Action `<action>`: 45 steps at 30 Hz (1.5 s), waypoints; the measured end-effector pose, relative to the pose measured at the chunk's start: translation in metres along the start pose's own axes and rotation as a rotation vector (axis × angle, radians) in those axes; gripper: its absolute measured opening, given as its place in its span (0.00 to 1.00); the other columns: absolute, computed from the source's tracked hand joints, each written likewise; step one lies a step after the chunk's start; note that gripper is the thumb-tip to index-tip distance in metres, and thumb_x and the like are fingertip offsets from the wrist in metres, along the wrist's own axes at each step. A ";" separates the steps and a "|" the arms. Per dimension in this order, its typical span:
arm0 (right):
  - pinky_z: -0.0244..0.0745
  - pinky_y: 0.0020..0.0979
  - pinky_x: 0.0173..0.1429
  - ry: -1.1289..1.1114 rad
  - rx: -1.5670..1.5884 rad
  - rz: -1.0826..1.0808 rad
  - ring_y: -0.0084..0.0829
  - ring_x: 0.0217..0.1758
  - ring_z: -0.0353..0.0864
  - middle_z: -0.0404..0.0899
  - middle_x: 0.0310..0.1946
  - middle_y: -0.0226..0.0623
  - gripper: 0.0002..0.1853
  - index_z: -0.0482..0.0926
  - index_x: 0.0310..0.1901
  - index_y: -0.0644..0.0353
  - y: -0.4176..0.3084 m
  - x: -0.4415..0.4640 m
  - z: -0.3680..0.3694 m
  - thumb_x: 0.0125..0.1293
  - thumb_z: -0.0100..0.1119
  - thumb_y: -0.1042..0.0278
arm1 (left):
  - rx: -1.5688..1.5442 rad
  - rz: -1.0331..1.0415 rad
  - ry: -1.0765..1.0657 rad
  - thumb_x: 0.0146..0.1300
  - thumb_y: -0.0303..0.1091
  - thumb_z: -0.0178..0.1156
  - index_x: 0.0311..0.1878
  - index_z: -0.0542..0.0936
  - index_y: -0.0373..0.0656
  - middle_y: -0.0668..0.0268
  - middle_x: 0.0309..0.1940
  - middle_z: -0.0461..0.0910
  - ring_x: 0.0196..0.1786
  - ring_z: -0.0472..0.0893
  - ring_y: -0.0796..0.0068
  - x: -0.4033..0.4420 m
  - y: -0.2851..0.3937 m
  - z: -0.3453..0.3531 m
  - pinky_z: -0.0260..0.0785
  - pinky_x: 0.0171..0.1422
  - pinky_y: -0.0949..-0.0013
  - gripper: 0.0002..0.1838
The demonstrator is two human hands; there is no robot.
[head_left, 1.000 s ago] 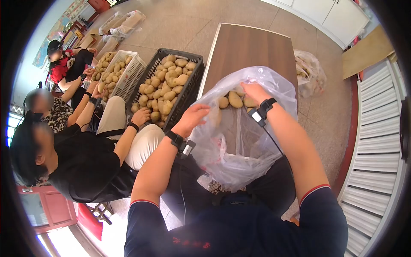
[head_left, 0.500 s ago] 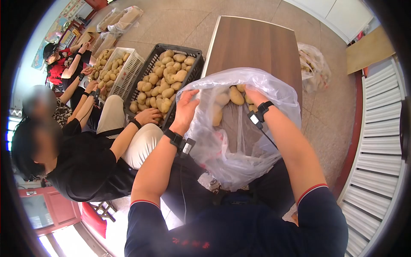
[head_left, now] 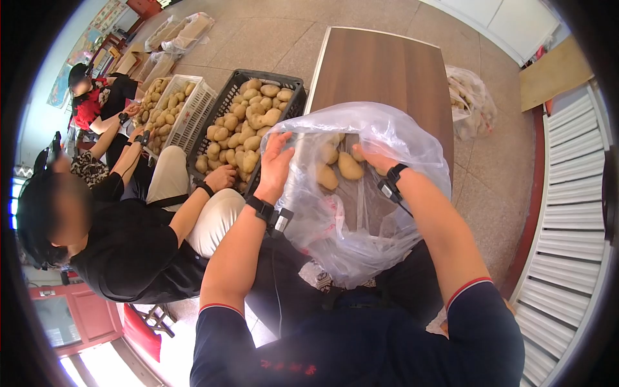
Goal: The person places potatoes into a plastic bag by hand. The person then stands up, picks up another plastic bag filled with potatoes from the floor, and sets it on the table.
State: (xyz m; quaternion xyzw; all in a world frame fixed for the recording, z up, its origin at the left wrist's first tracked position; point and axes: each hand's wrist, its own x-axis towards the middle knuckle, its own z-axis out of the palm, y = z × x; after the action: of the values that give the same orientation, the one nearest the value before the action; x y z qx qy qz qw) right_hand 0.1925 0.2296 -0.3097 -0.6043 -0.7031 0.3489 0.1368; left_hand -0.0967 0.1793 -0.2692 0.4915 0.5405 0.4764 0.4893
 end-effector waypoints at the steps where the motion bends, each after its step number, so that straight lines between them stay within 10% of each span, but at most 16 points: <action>1: 0.68 0.40 0.64 -0.035 -0.030 -0.020 0.49 0.59 0.75 0.78 0.55 0.52 0.30 0.77 0.54 0.64 -0.001 -0.009 -0.003 0.68 0.51 0.41 | -0.002 0.001 0.004 0.65 0.28 0.55 0.67 0.72 0.45 0.59 0.78 0.47 0.76 0.56 0.60 -0.001 0.001 0.000 0.52 0.74 0.65 0.26; 14: 0.63 0.42 0.71 0.011 -0.198 -0.515 0.47 0.68 0.68 0.73 0.62 0.46 0.22 0.75 0.60 0.57 0.027 -0.007 0.022 0.72 0.48 0.55 | -0.043 0.124 0.035 0.64 0.25 0.51 0.76 0.57 0.41 0.61 0.78 0.50 0.76 0.57 0.57 -0.008 0.030 0.007 0.50 0.77 0.62 0.35; 25: 0.69 0.44 0.65 -0.013 -0.164 -0.092 0.52 0.61 0.74 0.75 0.57 0.57 0.23 0.71 0.60 0.66 -0.031 0.046 0.013 0.66 0.58 0.64 | -0.012 0.172 0.034 0.63 0.21 0.50 0.76 0.58 0.43 0.63 0.78 0.50 0.77 0.56 0.59 -0.012 0.035 0.004 0.47 0.78 0.62 0.36; 45: 0.66 0.43 0.67 0.029 -0.212 -0.132 0.50 0.62 0.73 0.76 0.58 0.52 0.28 0.74 0.61 0.61 -0.041 0.061 0.032 0.63 0.60 0.52 | -0.097 0.063 -0.001 0.63 0.23 0.51 0.75 0.60 0.42 0.62 0.76 0.56 0.74 0.61 0.60 -0.008 0.022 0.003 0.54 0.75 0.64 0.35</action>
State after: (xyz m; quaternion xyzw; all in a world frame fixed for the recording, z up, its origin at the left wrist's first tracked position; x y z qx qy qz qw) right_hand 0.1279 0.2764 -0.3197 -0.5727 -0.7723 0.2542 0.1052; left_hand -0.0916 0.1725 -0.2471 0.4843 0.5009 0.5168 0.4975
